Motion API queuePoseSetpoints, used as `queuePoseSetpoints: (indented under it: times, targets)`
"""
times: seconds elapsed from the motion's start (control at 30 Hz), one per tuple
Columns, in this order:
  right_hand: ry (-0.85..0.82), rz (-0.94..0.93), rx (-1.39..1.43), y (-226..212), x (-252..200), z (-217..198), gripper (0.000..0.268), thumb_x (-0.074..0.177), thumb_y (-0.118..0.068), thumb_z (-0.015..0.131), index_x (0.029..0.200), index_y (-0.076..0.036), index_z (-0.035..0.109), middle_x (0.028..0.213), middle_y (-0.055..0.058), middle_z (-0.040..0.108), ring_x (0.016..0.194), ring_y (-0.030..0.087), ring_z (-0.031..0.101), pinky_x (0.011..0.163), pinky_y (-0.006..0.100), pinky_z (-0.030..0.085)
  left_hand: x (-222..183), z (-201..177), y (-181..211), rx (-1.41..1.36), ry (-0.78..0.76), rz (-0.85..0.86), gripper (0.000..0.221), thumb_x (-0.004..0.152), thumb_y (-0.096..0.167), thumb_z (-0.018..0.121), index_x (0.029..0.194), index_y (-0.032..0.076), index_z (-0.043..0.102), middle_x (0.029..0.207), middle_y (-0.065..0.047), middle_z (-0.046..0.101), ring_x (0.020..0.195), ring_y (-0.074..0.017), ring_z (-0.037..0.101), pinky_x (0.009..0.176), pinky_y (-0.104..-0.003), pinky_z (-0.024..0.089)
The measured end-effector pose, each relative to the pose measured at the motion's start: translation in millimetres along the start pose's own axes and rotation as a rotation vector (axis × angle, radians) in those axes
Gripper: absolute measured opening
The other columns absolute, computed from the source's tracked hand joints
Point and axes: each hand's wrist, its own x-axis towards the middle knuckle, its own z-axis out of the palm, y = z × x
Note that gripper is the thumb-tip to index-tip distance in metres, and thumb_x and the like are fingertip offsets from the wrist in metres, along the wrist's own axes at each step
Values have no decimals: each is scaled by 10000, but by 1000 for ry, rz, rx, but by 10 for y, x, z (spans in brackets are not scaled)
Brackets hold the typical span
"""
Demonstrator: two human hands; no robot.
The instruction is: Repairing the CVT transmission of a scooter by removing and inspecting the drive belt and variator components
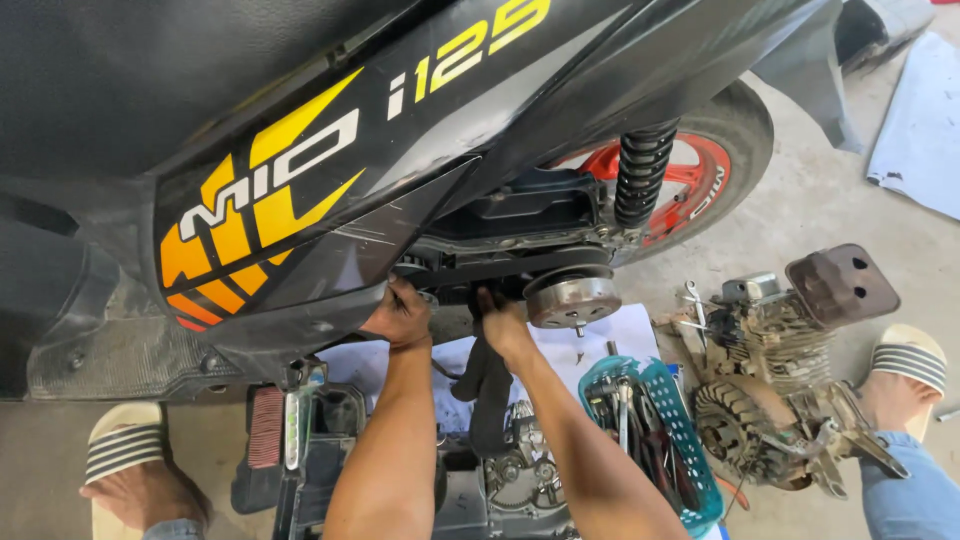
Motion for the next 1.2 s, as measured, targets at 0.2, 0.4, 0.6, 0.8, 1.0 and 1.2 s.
queuePoseSetpoints:
  times: [0.2, 0.4, 0.6, 0.8, 1.0, 1.2]
  targets:
    - [35, 86, 216, -89, -671, -54, 690, 1036, -511, 474, 1370, 82, 585, 1384, 312, 608, 1401, 415, 487, 1151, 529, 395, -117, 50, -64, 60, -8, 9, 313, 929, 159, 662, 626, 142, 740, 605, -57, 636, 587, -290, 661, 859, -403, 586]
    - [-21, 44, 95, -26, -28, -14, 852, 991, -674, 478, 1273, 119, 616, 1319, 365, 620, 1335, 438, 550, 1127, 526, 425, -139, 23, -88, 21, -28, 16, 350, 937, 137, 647, 595, 87, 704, 558, -116, 585, 534, -345, 613, 811, -408, 580]
    - [-123, 150, 124, 65, -990, -94, 780, 1062, -555, 361, 1429, 118, 506, 1457, 371, 513, 1444, 471, 416, 1220, 567, 281, -336, 81, -219, 86, -40, -4, 359, 940, 208, 645, 606, 109, 734, 554, -101, 593, 570, -338, 655, 842, -414, 591]
    - [55, 20, 256, 1465, -777, 105, 673, 1012, -505, 359, 1342, 31, 595, 1360, 103, 697, 1251, 193, 634, 1080, 306, 449, -455, 51, -209, 82, -157, -50, 356, 990, 192, 503, 1095, -19, 770, 1070, -204, 754, 821, -454, 677, 837, -489, 528]
    - [78, -133, 136, 587, -515, 119, 578, 1036, -475, 345, 1183, 3, 634, 1181, 141, 732, 1039, 249, 668, 978, 362, 493, -530, 88, -252, 67, -152, -70, 322, 971, 174, 530, 1100, -12, 758, 1088, -198, 751, 847, -463, 663, 859, -498, 510]
    - [115, -123, 159, 377, 56, 128, 451, 1063, -373, 382, 993, -22, 657, 818, 101, 696, 744, 226, 630, 739, 349, 526, -645, 124, -321, 74, -150, -82, 480, 1066, 353, 435, 1208, -7, 718, 1227, -212, 705, 991, -481, 676, 950, -520, 498]
